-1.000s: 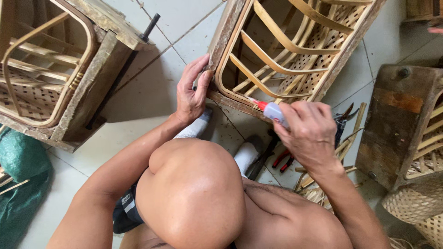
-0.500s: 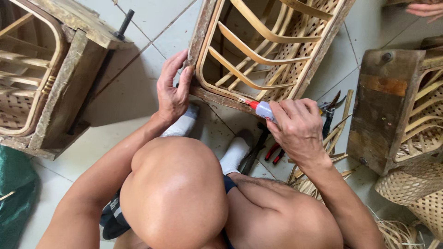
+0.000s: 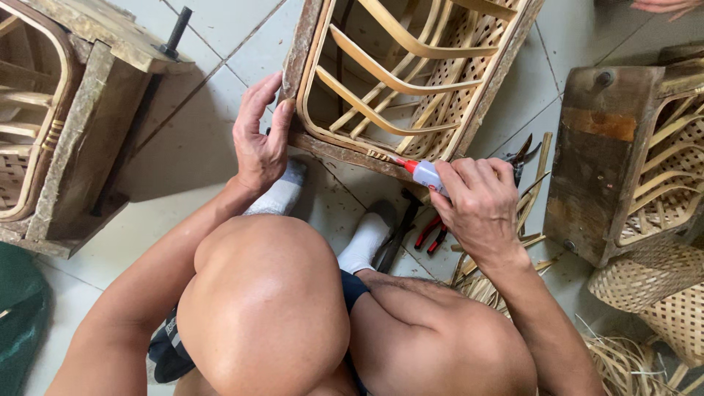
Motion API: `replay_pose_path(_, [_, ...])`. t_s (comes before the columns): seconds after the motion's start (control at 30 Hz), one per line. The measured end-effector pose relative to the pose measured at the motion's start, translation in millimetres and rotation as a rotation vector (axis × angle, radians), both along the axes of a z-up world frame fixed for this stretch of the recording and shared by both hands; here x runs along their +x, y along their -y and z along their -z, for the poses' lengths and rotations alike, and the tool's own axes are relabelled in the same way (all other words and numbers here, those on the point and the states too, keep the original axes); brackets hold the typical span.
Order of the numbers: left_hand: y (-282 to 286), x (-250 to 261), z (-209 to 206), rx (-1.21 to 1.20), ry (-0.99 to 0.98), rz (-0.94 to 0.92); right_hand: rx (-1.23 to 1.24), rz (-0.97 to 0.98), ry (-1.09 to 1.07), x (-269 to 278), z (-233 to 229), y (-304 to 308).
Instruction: The person inserts thin bamboo strips into a wooden mold, hammers them into place, and applies glue to secure the joints. The person uses pliers to trim excess material and continues weaving the basket frame.
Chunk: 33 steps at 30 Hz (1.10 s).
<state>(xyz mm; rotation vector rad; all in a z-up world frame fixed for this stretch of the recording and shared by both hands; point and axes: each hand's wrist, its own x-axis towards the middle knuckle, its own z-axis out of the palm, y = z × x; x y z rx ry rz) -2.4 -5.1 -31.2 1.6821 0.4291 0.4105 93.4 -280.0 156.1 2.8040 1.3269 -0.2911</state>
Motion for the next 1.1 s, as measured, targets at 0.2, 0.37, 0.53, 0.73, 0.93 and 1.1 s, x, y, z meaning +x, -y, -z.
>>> replay_pose_path(0.2, [0,0,0,0.014,0.006,0.005,-0.013,-0.003,0.024,2,-3,10])
replay_pose_path(0.37, [0,-1,2,0.011,-0.003,-0.012,0.091,0.072,-0.006,-4,-5,1])
replay_pose_path(0.53, [2,0,4,0.004,0.006,-0.019,0.091,-0.001,-0.011,-4,7,-20])
replay_pose_path(0.73, [1,0,2,0.003,0.005,-0.016,0.042,-0.065,-0.012,3,2,-34])
replay_pose_path(0.93, [1,0,4,0.002,0.000,-0.036,0.090,-0.048,-0.046,4,0,-46])
replay_pose_path(1.1, [2,-1,6,0.016,0.015,-0.045,0.025,-0.095,-0.041,5,3,-57])
